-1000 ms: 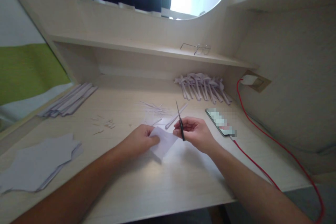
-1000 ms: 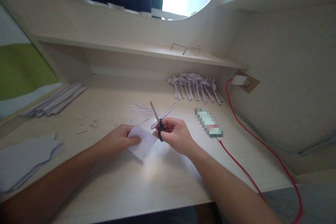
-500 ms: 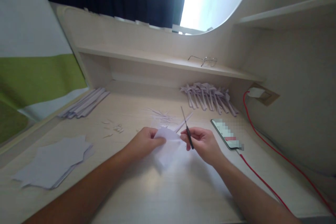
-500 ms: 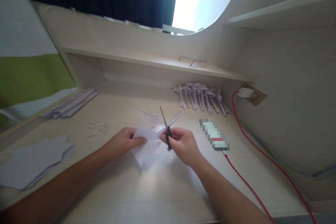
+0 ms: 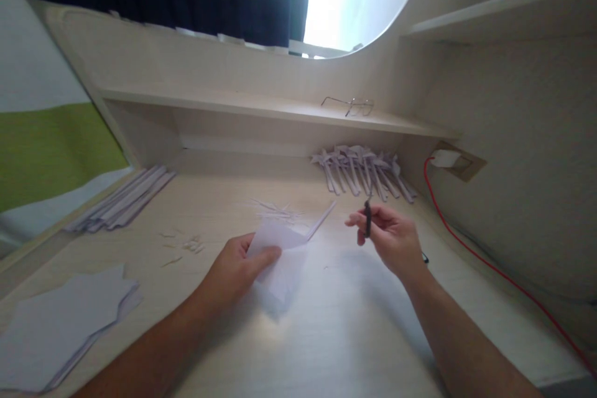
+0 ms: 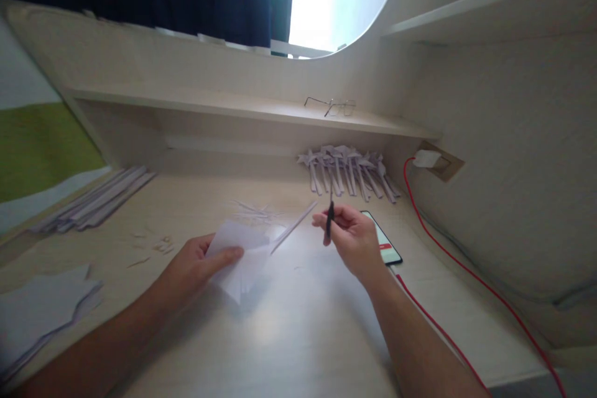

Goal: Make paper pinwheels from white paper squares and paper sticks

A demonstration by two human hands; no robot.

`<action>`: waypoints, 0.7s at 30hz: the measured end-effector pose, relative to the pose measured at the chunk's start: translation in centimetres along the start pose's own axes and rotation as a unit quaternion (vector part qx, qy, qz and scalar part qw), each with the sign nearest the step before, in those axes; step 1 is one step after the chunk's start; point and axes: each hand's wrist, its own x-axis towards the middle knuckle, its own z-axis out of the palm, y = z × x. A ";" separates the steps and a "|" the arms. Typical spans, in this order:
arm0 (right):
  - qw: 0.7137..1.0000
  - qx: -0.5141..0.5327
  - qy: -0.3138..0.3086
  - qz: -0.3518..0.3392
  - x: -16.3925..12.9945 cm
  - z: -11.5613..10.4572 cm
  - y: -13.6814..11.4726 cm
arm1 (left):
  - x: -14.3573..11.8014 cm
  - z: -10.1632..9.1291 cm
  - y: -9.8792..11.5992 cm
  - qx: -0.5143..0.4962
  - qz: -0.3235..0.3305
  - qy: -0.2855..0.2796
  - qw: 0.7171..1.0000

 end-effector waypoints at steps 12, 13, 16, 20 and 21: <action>0.881 -0.324 -0.311 0.148 -1.8 -1.1 0.4 | -0.6 -0.1 0.6 -0.027 -0.002 -0.022 0.999; 0.883 -0.328 -0.302 0.150 -1.8 -1.2 0.4 | -0.5 -0.1 0.5 -0.030 -0.005 -0.027 0.999; 0.883 -0.329 -0.298 0.154 -1.8 -1.3 0.5 | -0.4 0.3 0.1 -0.037 -0.007 -0.043 0.998; 0.863 -0.357 -0.318 0.164 -1.3 -1.1 1.0 | -0.3 0.8 -0.4 -0.051 0.000 -0.066 0.996; 0.854 -0.381 -0.313 0.165 -1.1 -1.0 1.2 | -0.3 0.9 -0.5 -0.054 0.001 -0.066 0.996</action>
